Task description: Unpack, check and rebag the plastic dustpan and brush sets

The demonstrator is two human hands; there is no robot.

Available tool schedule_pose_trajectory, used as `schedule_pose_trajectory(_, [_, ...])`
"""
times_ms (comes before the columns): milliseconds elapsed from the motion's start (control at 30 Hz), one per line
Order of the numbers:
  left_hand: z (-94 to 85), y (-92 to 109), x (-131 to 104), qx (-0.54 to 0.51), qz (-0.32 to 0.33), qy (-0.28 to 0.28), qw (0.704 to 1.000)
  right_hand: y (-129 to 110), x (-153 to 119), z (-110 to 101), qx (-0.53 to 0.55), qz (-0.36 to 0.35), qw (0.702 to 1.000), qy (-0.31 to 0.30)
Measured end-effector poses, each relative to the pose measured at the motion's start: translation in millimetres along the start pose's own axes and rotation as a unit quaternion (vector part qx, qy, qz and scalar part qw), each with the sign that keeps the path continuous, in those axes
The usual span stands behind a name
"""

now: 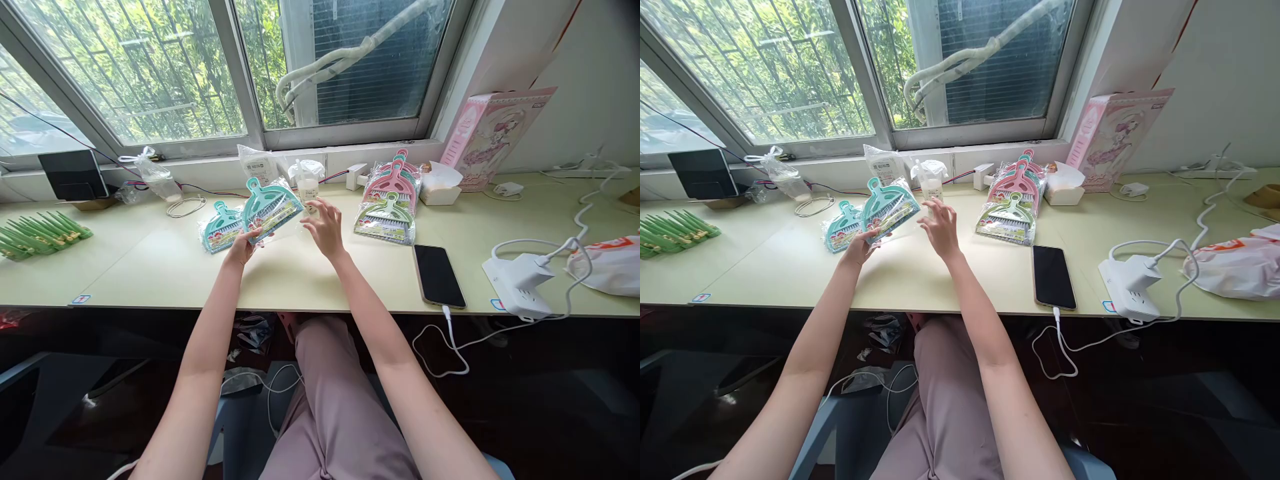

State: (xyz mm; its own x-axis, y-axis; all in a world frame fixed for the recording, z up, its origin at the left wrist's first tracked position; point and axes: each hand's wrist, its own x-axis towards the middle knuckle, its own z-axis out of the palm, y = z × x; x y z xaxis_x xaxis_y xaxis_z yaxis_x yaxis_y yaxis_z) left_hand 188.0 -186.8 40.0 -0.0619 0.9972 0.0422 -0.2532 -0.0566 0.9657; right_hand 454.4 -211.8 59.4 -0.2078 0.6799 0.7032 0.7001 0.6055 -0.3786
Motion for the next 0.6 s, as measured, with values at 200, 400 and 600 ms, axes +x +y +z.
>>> schedule_pose_trajectory(200, [-1.7, -4, -2, 0.077, -0.087, -0.114, 0.987, 15, 7, 8, 0.124, 0.075, 0.989, 0.022])
schedule_pose_trajectory(400, [4.4, -13, -2, 0.144, -0.073, -0.22, 0.962, 26, 4, 18, 0.169, 0.168, 0.967, 0.094])
schedule_pose_trajectory(600, [15.7, -10, -11, 0.144, -0.017, -0.214, 0.966, 28, 1, 29, 0.274, 0.193, 0.936, 0.105])
